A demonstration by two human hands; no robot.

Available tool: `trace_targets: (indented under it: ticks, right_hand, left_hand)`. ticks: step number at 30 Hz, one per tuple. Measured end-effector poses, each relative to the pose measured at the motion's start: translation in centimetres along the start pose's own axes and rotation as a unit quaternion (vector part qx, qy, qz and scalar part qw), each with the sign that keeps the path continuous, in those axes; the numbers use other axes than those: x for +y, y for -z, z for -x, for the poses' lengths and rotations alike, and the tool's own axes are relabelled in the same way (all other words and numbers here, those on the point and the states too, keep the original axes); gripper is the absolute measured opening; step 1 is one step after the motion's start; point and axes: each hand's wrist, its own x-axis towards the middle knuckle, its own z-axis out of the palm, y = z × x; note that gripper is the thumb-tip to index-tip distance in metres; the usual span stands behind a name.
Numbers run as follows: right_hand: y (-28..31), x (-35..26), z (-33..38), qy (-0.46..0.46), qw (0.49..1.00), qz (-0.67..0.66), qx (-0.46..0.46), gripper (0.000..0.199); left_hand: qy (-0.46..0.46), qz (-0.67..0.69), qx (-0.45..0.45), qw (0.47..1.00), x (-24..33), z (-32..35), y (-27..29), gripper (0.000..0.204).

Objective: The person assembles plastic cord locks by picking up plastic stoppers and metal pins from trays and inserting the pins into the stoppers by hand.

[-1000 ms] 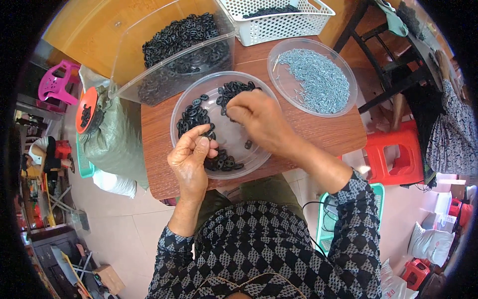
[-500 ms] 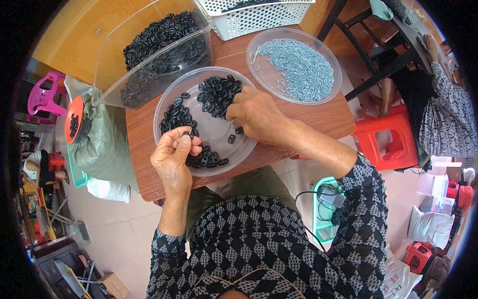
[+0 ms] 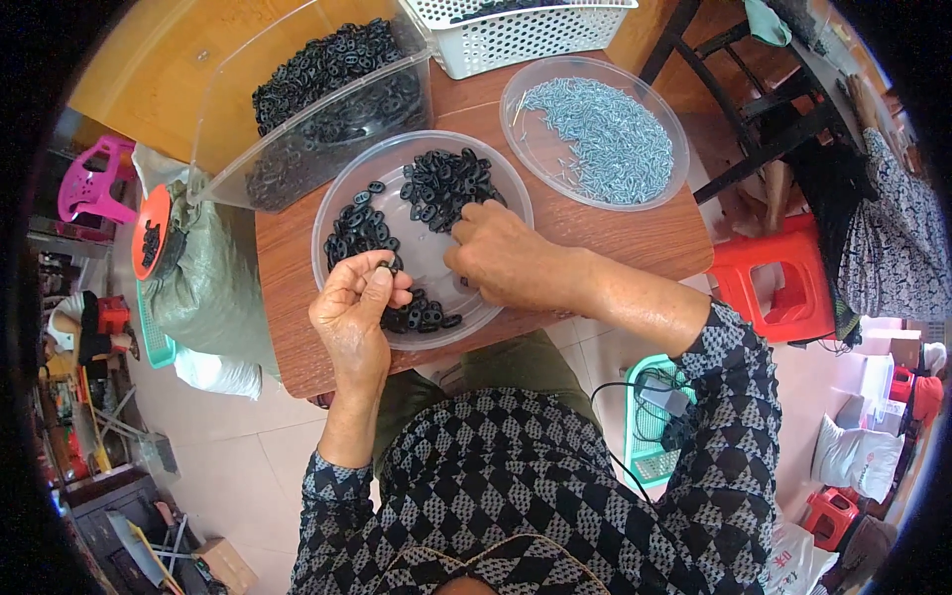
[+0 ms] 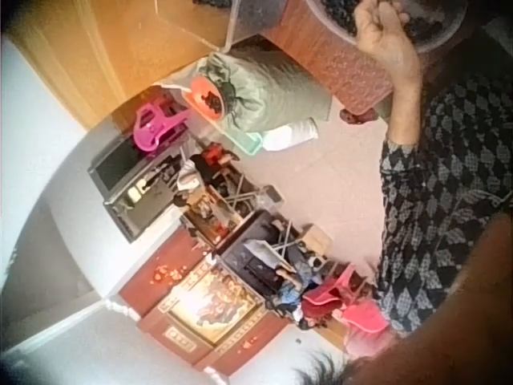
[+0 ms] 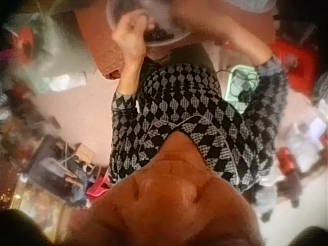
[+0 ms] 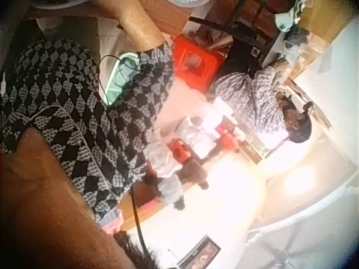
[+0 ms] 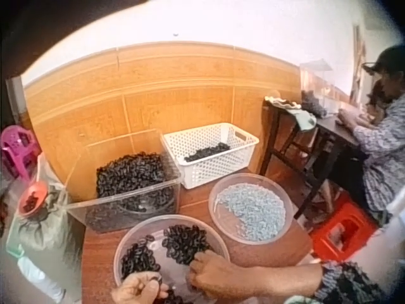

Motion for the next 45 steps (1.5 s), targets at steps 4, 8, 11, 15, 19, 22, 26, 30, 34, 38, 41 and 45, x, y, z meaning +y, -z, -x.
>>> trace_targets:
  ticks: [4, 8, 11, 15, 19, 22, 26, 30, 34, 38, 41, 45]
  right_hand:
    - [0.0, -0.1, -0.2, 0.01, 1.0, -0.005, -0.023, 0.01]
    - [0.3, -0.1, 0.0, -0.005, 0.999, -0.01, -0.032, 0.009]
    - [0.2, 0.0, -0.1, -0.025, 1.0, -0.01, -0.007, 0.008]
    - [-0.1, 1.1, -0.3, -0.07, 0.996, -0.015, 0.049, 0.007]
    - [-0.1, 1.5, -2.0, -0.08, 0.986, 0.015, 0.142, 0.009]
    - [-0.3, 1.6, -3.1, -0.053, 0.984, 0.064, 0.156, 0.011]
    - [-0.9, 2.0, -4.3, -0.008, 0.982, 0.153, 0.114, 0.012]
    - [-0.8, 2.3, -5.0, 0.022, 0.983, 0.173, 0.065, 0.012]
    - [-0.2, 2.4, -5.1, 0.038, 0.985, 0.163, 0.047, 0.009]
    - [-0.3, 2.8, -5.1, 0.021, 0.99, 0.127, 0.056, 0.01]
    - [-0.3, 2.7, -4.9, 0.015, 0.992, 0.108, 0.059, 0.01]
    - [-0.1, 1.8, -3.9, 0.01, 0.992, 0.079, 0.098, 0.009]
  left_hand:
    - [0.014, 0.01, -0.008, 1.0, 0.0, 0.2, 0.0, 0.014]
    - [0.016, 0.006, -0.018, 1.0, 0.0, 0.2, 0.2, 0.014]
    - [0.003, 0.011, -0.014, 1.0, 0.0, 0.3, 0.3, 0.014]
    - [-0.019, 0.01, 0.001, 1.0, -0.2, 0.3, 0.0, 0.015]
    - [-0.026, 0.008, 0.009, 1.0, 0.3, 0.5, 0.1, 0.015]
    - [-0.027, 0.006, 0.01, 1.0, 0.3, 0.6, -0.1, 0.015]
    - [-0.023, 0.018, 0.019, 0.999, 0.4, 0.7, -0.5, 0.015]
    - [-0.027, 0.022, 0.031, 0.999, 0.3, 0.8, -0.4, 0.015]
    - [-0.034, 0.022, 0.029, 0.999, 0.3, 0.7, -0.5, 0.015]
    - [-0.036, 0.022, 0.025, 0.999, 0.1, 0.7, -0.5, 0.015]
    - [-0.037, 0.023, 0.024, 0.999, 0.3, 0.8, -0.5, 0.015]
    - [-0.036, 0.027, 0.027, 0.999, 0.4, 0.8, -0.5, 0.014]
